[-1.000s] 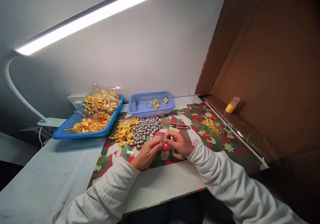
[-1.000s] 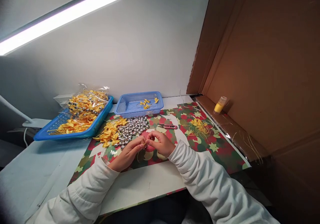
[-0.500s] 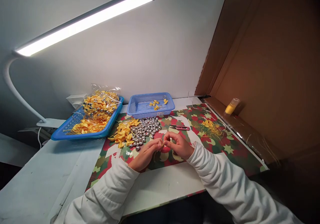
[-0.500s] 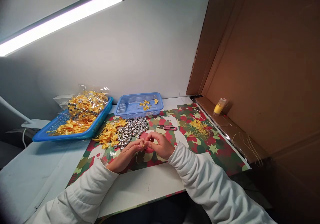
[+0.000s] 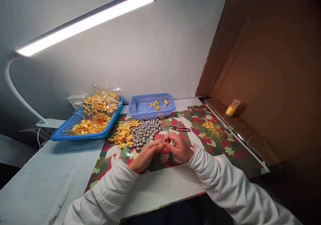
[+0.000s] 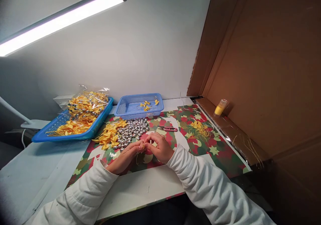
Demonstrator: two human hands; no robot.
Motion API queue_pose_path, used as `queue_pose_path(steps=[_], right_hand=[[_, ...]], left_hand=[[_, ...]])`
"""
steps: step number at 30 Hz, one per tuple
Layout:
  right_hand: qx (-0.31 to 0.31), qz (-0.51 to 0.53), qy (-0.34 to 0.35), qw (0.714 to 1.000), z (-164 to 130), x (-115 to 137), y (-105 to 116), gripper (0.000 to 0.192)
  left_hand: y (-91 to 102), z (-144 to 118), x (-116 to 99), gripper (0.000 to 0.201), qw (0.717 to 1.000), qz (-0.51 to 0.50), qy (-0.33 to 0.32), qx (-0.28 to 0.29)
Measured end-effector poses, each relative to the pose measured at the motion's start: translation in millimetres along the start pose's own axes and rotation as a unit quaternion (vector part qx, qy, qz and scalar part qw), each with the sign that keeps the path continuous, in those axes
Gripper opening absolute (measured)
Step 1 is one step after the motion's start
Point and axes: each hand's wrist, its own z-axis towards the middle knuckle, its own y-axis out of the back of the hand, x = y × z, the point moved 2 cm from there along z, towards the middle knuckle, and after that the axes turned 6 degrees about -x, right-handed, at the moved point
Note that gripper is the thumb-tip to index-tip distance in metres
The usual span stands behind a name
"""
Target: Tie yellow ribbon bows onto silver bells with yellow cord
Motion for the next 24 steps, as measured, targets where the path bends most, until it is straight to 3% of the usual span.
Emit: queue_pose_path(steps=[14, 24], right_hand=[[-0.078, -0.040, 0.050, 0.995, -2.4, 4.6, 0.3, 0.005], [-0.101, -0.098, 0.073, 0.987, -3.5, 5.7, -1.1, 0.012]], left_hand=[[3.4, 1.8, 2.7, 0.021, 0.999, -0.024, 0.000, -0.026], [-0.1, -0.4, -2.8, 0.029, 1.000, -0.011, -0.010, -0.007]])
